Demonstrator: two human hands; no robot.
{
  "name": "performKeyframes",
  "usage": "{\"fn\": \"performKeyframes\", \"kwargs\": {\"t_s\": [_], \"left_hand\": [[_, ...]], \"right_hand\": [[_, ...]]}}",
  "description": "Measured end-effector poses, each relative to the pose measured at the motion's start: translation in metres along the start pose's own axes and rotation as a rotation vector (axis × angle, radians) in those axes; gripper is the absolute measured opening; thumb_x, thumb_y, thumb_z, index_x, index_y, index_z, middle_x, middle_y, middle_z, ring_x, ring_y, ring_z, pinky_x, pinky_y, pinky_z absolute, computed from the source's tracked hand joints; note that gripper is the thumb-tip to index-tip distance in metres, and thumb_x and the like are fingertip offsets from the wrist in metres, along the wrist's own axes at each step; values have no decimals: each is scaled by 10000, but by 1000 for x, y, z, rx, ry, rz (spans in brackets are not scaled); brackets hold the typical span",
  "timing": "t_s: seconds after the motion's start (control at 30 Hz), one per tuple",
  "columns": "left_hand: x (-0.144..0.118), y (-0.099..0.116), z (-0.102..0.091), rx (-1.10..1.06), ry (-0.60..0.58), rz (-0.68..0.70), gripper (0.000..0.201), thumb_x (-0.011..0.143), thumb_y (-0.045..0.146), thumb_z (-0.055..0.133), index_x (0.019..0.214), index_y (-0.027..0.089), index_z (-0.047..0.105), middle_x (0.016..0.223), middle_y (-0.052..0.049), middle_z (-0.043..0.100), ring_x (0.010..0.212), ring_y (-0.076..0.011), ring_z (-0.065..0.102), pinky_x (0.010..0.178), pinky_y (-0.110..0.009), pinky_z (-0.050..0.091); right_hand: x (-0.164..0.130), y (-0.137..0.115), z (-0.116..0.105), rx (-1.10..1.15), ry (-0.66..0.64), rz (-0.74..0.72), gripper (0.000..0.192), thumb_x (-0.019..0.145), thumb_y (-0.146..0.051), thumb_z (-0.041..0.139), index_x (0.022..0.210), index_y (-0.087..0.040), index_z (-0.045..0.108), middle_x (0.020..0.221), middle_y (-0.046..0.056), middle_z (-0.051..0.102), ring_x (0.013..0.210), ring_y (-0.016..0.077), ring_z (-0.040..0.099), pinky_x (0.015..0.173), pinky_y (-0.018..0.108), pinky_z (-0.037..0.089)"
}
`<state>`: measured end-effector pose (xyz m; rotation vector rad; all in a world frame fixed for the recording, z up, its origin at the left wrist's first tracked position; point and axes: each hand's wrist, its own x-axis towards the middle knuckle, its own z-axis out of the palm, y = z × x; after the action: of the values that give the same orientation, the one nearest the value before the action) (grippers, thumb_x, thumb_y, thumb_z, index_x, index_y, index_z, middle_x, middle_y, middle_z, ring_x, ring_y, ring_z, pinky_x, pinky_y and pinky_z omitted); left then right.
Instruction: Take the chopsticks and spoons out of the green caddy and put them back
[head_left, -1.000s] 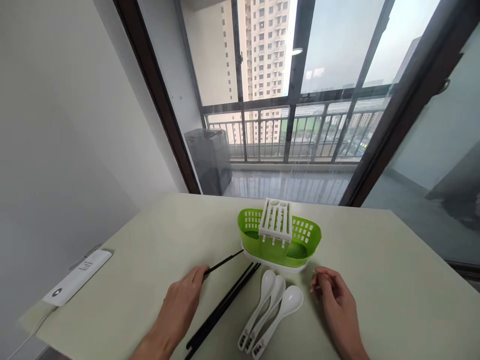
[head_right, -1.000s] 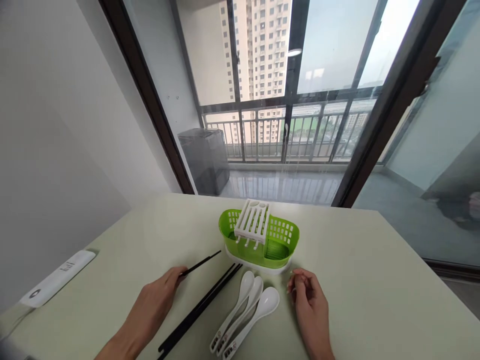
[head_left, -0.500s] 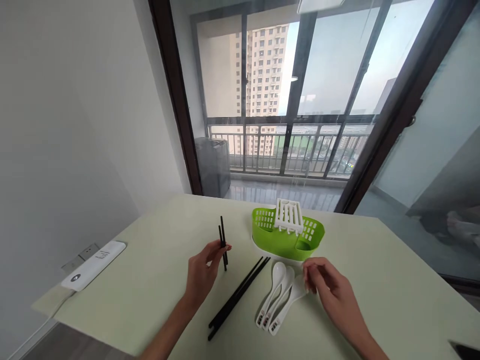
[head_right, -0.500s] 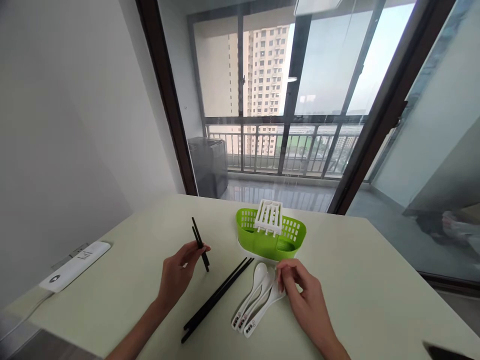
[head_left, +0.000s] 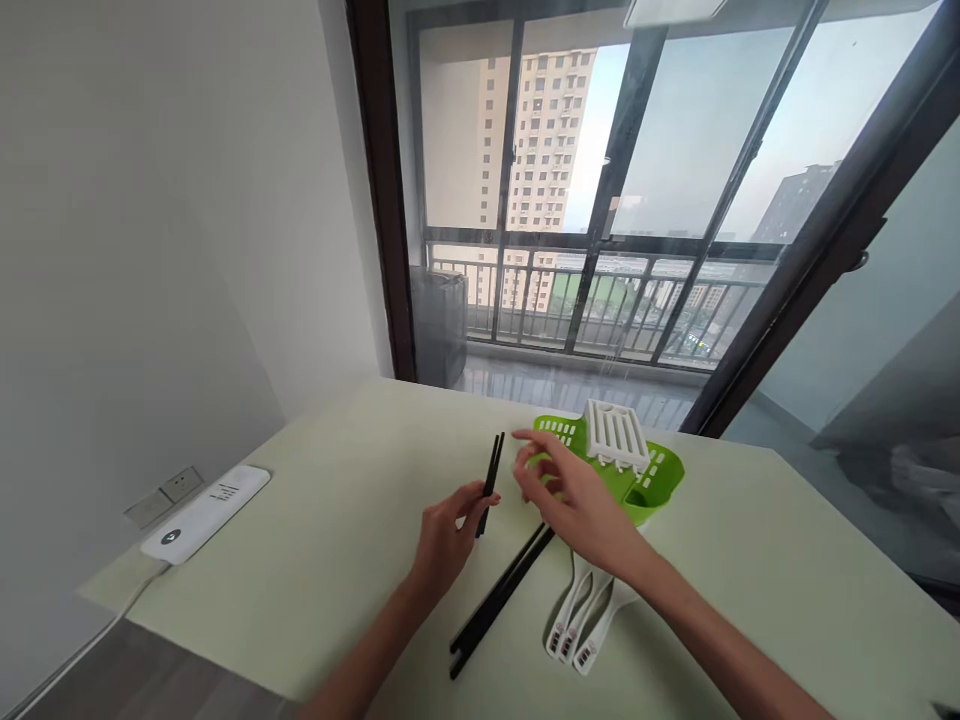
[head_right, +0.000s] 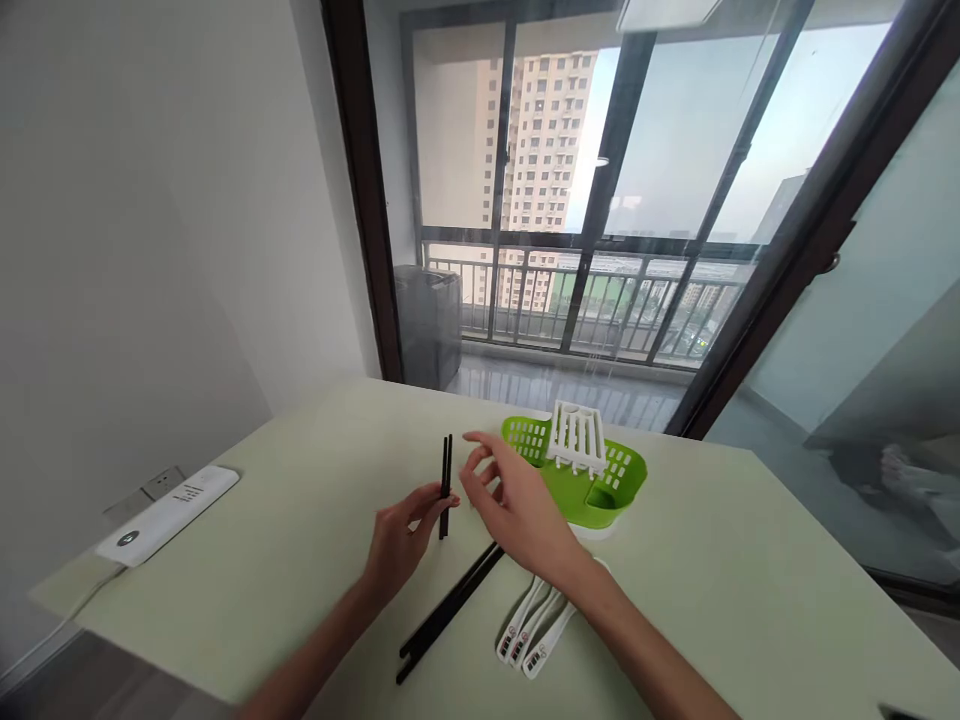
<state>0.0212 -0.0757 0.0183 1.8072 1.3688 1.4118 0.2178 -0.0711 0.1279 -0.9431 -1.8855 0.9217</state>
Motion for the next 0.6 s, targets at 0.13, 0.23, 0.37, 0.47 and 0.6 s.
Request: {"fn": "performKeyframes", "kwargs": {"t_s": [0.13,0.23,0.37,0.47,0.6], "left_hand": [[-2,-9,0,-17,-3,-22,270,985,437,575,1124,237,691,1035,-34,817,963,-231,787,926,-339,607],[-2,-13,-2,-30,-23,-28,288,984,455,570,1125,236,694,1037,-37,816,976,-234,784,940,-343,602],[0,-13,-3,-42,-62,-37,291,984,453,569,1138,250,709,1029,-28,818,977,-232,783,950,-340,591],[4,-13,-3,-56,-125,-47,273,980,447,579,1098,259,739,1013,-12,820,960,-220,781,943,-320,584],[12,-23,-7,-37,-307,-58,314,978,471,567,935,247,783,905,-20,819,858,-198,774,824,-281,594]], "right_hand": [[20,-11,6,-224,-27,-120,319,1017,-420,510,1281,-253,574,1046,41,677,818,164,651,689,293,525],[30,-18,9,-354,15,-169,235,1031,-413,486,1112,-241,624,960,34,705,770,169,637,685,306,498],[35,-22,10,-443,22,-158,225,1041,-395,464,961,-239,605,799,7,707,664,163,629,659,306,462],[37,-23,1,-525,17,-175,225,1035,-379,471,911,-238,594,762,0,710,666,172,643,667,309,449],[39,-31,-39,-479,82,-134,291,1026,-454,488,905,-226,620,677,-5,701,587,162,640,608,296,462]]}}
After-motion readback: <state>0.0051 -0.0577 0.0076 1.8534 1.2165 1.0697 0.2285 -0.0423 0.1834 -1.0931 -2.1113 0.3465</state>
